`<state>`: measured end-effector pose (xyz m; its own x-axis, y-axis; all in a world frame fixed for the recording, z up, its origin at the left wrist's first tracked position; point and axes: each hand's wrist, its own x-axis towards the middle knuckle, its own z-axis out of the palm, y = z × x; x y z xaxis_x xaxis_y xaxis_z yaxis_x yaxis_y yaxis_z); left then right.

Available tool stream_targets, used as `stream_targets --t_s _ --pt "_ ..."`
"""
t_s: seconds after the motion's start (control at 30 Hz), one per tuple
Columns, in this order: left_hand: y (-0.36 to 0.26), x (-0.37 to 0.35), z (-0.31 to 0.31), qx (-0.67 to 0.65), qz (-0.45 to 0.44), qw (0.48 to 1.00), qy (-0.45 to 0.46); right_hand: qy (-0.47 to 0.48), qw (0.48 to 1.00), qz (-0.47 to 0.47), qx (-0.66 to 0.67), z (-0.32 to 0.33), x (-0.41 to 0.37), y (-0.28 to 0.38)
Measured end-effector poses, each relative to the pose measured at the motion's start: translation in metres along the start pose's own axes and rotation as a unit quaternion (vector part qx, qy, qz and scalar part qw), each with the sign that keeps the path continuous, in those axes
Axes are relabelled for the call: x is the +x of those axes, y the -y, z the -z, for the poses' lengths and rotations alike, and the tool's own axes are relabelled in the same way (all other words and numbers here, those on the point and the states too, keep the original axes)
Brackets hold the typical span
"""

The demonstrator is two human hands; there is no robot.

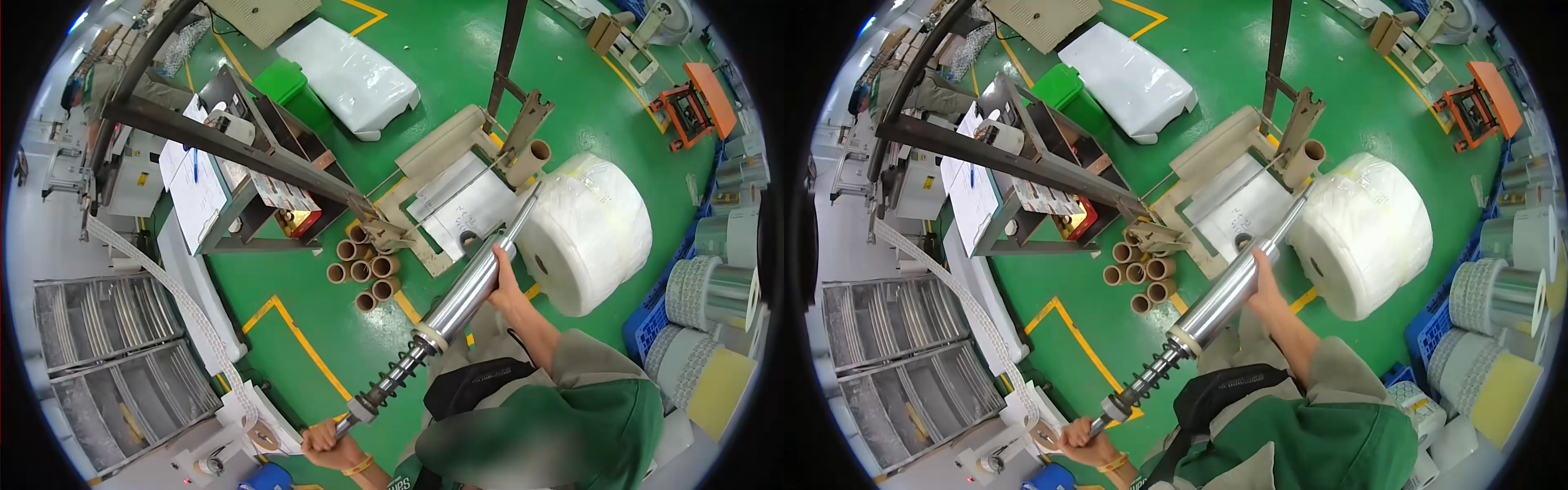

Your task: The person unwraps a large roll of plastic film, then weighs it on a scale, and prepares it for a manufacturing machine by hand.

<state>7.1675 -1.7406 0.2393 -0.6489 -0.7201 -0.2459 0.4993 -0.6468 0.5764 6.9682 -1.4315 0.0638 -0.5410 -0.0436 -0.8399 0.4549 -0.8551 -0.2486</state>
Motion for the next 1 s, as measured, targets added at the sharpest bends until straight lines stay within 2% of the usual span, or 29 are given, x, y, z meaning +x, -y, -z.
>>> stream_targets --t_s 0.07,0.13,0.17,0.27,0.4,0.47,0.5,0.53,0.6,0.63,0.67,0.7,0.73,0.8,0.87,0.9,0.93,1.0 --pt "0.022 0.009 0.006 -0.052 0.031 0.99 -0.131 -0.006 1.0 0.002 -0.009 -0.013 0.007 0.021" --pt "0.044 0.024 0.041 -0.046 0.067 0.979 -0.188 -0.054 0.997 0.05 -0.017 -0.036 0.017 0.047" --pt "0.062 0.03 0.036 -0.03 0.073 0.964 -0.253 -0.025 0.997 0.07 -0.017 -0.039 0.031 0.062" --pt "0.115 0.058 0.036 -0.028 0.156 0.927 -0.34 0.013 0.992 0.109 -0.063 -0.047 0.09 0.107" --pt "0.18 0.094 0.022 -0.117 0.246 0.911 -0.309 -0.007 0.987 0.134 -0.093 -0.075 0.142 0.166" --pt "0.209 0.112 -0.009 -0.088 0.194 0.938 -0.273 0.004 0.991 0.109 -0.083 -0.071 0.185 0.186" --pt "0.221 0.128 -0.01 -0.098 0.194 0.944 -0.247 0.016 0.987 0.14 -0.081 -0.08 0.184 0.187" --pt "0.231 0.144 -0.005 -0.107 0.189 0.95 -0.223 0.023 0.994 0.099 -0.051 -0.076 0.201 0.193" --pt "0.247 0.166 -0.01 -0.082 0.178 0.962 -0.189 0.029 0.99 0.116 -0.077 -0.082 0.203 0.194" --pt "0.25 0.188 0.012 -0.121 0.207 0.944 -0.226 0.011 0.987 0.088 -0.13 -0.07 0.218 0.2" --pt "0.256 0.202 0.018 -0.095 0.204 0.937 -0.269 -0.007 0.982 0.063 -0.181 -0.055 0.229 0.2" --pt "0.26 0.212 0.012 -0.145 0.26 0.9 -0.318 -0.016 0.963 0.082 -0.256 -0.061 0.197 0.192" --pt "0.268 0.226 0.031 -0.125 0.247 0.905 -0.323 0.004 0.931 0.128 -0.341 -0.071 0.159 0.186" --pt "0.287 0.254 0.052 -0.018 0.236 0.902 -0.36 0.038 0.841 0.207 -0.498 -0.031 0.133 0.178" --pt "0.298 0.286 0.079 -0.014 0.285 0.892 -0.35 0.014 0.767 0.197 -0.61 0.016 0.085 0.171" --pt "0.3 0.31 0.098 -0.044 0.336 0.876 -0.342 -0.003 0.726 0.189 -0.661 0.039 0.058 0.167" --pt "0.302 0.329 0.111 -0.071 0.387 0.856 -0.335 -0.064 0.708 0.175 -0.681 0.063 0.027 0.158" --pt "0.307 0.338 0.1 -0.027 0.397 0.853 -0.338 -0.142 0.713 0.181 -0.663 0.139 -0.018 0.136"
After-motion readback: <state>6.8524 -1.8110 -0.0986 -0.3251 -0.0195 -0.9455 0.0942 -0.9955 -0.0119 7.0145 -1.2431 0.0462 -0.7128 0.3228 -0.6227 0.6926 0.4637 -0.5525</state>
